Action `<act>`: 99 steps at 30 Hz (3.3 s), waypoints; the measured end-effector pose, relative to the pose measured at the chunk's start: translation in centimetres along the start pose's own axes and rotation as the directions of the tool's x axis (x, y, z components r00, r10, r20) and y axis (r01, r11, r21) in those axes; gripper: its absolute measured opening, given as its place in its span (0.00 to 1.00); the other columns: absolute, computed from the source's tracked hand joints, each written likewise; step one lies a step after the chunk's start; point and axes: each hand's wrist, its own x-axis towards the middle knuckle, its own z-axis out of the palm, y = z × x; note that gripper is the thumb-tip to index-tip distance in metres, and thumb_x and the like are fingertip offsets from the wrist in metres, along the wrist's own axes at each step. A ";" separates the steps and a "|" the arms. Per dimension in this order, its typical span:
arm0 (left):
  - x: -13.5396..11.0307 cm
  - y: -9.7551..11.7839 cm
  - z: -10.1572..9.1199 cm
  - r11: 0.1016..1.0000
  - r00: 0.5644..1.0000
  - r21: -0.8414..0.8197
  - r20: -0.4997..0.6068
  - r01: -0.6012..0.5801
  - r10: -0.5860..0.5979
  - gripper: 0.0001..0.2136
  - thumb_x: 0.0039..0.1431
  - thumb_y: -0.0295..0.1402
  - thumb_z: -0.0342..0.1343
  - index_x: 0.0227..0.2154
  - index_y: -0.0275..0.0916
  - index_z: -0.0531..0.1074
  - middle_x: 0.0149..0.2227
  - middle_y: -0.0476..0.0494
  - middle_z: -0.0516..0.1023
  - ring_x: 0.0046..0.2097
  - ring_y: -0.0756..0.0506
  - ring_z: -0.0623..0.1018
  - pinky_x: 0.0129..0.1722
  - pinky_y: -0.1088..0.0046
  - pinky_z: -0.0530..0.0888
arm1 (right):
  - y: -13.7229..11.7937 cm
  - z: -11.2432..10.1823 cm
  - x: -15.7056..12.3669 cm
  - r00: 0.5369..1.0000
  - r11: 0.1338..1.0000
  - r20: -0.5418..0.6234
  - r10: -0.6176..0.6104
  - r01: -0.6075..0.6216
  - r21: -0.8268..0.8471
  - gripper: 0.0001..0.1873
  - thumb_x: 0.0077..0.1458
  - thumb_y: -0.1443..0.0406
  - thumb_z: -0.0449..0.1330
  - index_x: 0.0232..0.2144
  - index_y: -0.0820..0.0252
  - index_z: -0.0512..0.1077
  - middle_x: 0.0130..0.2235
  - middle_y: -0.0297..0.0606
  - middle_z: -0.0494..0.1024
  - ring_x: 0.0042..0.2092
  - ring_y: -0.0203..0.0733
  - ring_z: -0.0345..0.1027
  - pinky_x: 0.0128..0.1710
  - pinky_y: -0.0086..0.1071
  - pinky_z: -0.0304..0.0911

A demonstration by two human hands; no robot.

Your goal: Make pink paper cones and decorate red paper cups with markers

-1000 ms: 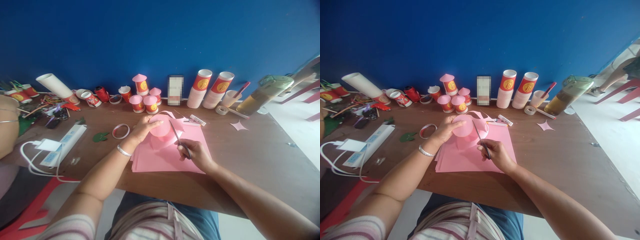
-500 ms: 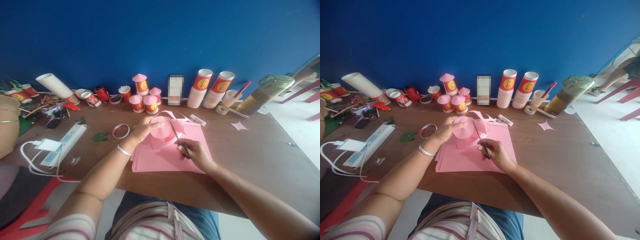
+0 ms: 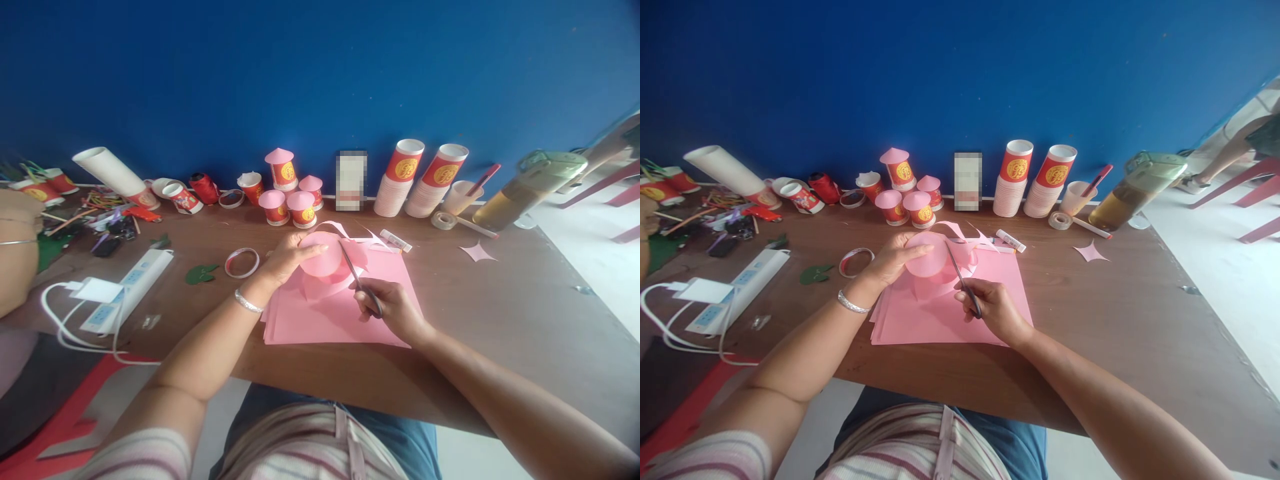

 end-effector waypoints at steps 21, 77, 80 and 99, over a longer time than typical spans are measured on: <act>-0.1 0.1 0.1 1.000 1.000 -0.001 -0.006 -0.014 0.014 0.18 0.56 0.40 0.70 0.47 0.37 0.84 0.46 0.40 0.85 0.48 0.39 0.81 0.51 0.67 0.74 | -0.2 0.2 0.3 0.996 0.985 0.002 0.089 -0.088 0.147 0.27 0.48 0.42 0.70 0.34 0.59 0.75 0.22 0.31 0.73 0.25 0.37 0.68 0.26 0.33 0.67; 0.0 0.0 -0.3 0.998 0.998 0.027 0.043 0.049 -0.050 0.21 0.52 0.41 0.71 0.46 0.36 0.84 0.41 0.40 0.85 0.43 0.41 0.81 0.46 0.67 0.74 | 0.3 -0.2 0.7 0.994 0.984 0.020 0.110 -0.112 0.139 0.31 0.46 0.40 0.71 0.36 0.61 0.78 0.22 0.32 0.73 0.24 0.36 0.66 0.26 0.32 0.66; 0.0 0.1 -0.2 0.999 0.998 0.018 0.053 0.035 -0.036 0.20 0.52 0.41 0.71 0.46 0.37 0.84 0.41 0.41 0.85 0.44 0.41 0.81 0.46 0.68 0.74 | 0.3 -0.2 0.7 0.994 0.984 0.025 0.107 -0.109 0.143 0.30 0.47 0.41 0.71 0.35 0.61 0.77 0.22 0.31 0.72 0.24 0.35 0.65 0.26 0.32 0.65; -0.1 0.0 0.1 0.998 1.000 -0.050 -0.001 -0.030 0.030 0.19 0.55 0.41 0.69 0.47 0.37 0.84 0.44 0.40 0.86 0.48 0.38 0.83 0.51 0.66 0.75 | 1.0 -0.4 0.6 0.992 0.941 0.118 0.041 -0.078 0.329 0.26 0.53 0.45 0.70 0.37 0.59 0.72 0.24 0.30 0.74 0.24 0.35 0.67 0.29 0.32 0.62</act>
